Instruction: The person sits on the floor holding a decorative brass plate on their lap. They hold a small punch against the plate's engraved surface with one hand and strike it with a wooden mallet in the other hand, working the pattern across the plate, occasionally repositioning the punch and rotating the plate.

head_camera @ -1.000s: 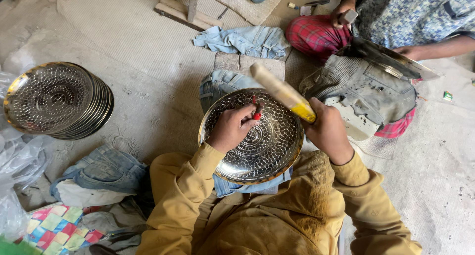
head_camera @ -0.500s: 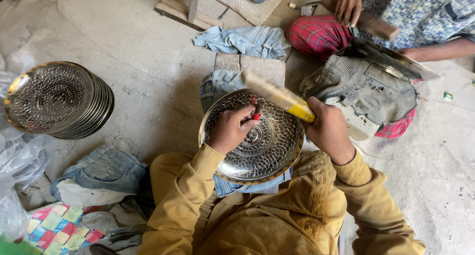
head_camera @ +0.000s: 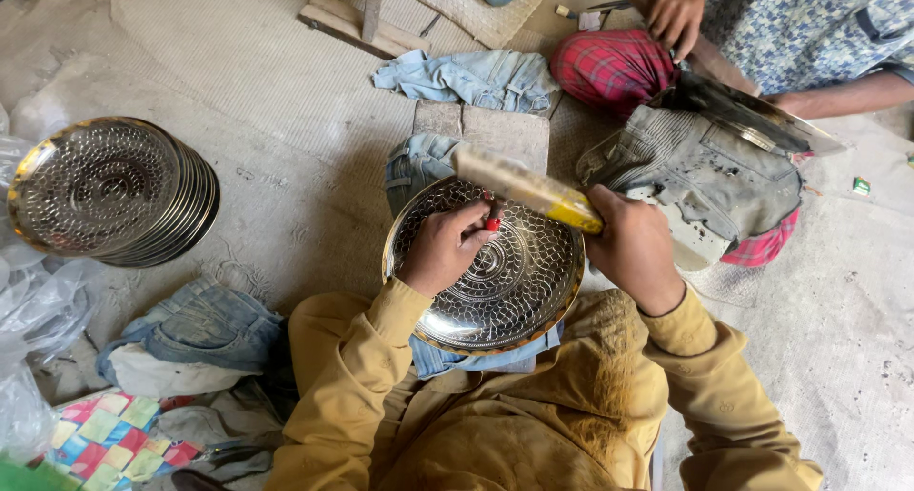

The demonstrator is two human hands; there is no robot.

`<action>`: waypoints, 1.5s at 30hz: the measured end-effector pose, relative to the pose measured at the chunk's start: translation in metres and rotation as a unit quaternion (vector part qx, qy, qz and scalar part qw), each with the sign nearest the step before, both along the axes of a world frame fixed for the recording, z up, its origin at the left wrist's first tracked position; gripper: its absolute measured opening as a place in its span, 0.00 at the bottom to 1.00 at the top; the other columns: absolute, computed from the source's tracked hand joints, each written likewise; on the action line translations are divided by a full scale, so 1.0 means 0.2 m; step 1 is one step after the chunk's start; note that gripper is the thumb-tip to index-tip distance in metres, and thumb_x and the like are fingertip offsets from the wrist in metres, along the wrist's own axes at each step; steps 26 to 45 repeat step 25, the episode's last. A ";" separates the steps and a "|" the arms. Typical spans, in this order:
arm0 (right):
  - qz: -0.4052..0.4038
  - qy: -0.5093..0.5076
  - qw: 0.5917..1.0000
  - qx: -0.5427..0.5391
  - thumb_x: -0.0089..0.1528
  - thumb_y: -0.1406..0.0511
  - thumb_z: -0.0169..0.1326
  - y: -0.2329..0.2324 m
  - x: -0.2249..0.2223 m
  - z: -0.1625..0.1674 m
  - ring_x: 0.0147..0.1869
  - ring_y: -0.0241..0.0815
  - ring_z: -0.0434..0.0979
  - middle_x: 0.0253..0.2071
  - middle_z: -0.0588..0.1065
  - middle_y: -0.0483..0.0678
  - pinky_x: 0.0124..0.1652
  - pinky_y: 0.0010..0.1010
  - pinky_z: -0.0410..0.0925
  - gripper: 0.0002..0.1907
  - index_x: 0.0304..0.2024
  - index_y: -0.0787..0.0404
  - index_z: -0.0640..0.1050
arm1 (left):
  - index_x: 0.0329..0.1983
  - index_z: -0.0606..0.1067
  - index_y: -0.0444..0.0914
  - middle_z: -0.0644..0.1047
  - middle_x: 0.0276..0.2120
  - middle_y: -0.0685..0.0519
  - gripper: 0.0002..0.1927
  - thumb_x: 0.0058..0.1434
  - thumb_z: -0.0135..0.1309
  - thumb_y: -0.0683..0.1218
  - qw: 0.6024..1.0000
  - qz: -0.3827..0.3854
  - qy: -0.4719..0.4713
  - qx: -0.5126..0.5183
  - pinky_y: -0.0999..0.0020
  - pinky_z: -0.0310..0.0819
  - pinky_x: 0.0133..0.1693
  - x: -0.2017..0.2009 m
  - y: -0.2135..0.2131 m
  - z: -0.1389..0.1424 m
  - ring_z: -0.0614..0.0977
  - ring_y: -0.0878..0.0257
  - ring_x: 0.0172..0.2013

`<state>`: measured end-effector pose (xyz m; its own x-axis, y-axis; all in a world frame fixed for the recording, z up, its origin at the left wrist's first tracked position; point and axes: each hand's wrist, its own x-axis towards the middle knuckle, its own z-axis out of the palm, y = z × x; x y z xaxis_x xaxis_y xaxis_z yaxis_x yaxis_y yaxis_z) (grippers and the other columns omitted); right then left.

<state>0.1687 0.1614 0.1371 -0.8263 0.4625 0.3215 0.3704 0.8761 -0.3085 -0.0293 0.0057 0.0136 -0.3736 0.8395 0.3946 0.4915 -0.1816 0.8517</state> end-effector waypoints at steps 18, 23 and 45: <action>0.022 0.005 1.000 0.014 0.53 0.72 0.60 -0.02 -0.03 0.03 0.33 0.62 0.77 0.28 0.75 0.59 0.34 0.48 0.68 0.12 0.39 0.63 0.76 | 0.51 0.76 0.36 0.84 0.36 0.49 0.13 0.63 0.59 0.38 1.000 0.025 0.000 -0.003 0.64 0.84 0.34 0.02 -0.01 0.00 0.88 0.59 0.34; 0.010 -0.027 0.999 0.042 0.49 0.73 0.59 -0.02 -0.01 0.04 0.34 0.60 0.79 0.31 0.78 0.57 0.35 0.47 0.70 0.18 0.43 0.60 0.79 | 0.49 0.75 0.36 0.84 0.34 0.50 0.12 0.64 0.60 0.40 0.998 0.041 -0.023 -0.033 0.65 0.82 0.30 0.02 -0.02 0.01 0.88 0.60 0.30; -0.001 -0.042 0.996 0.078 0.51 0.72 0.60 -0.03 -0.02 0.04 0.34 0.59 0.80 0.33 0.80 0.56 0.34 0.46 0.71 0.22 0.49 0.57 0.80 | 0.51 0.75 0.36 0.84 0.33 0.49 0.14 0.63 0.61 0.41 0.999 0.047 -0.005 -0.025 0.64 0.81 0.30 0.02 -0.02 0.02 0.88 0.59 0.31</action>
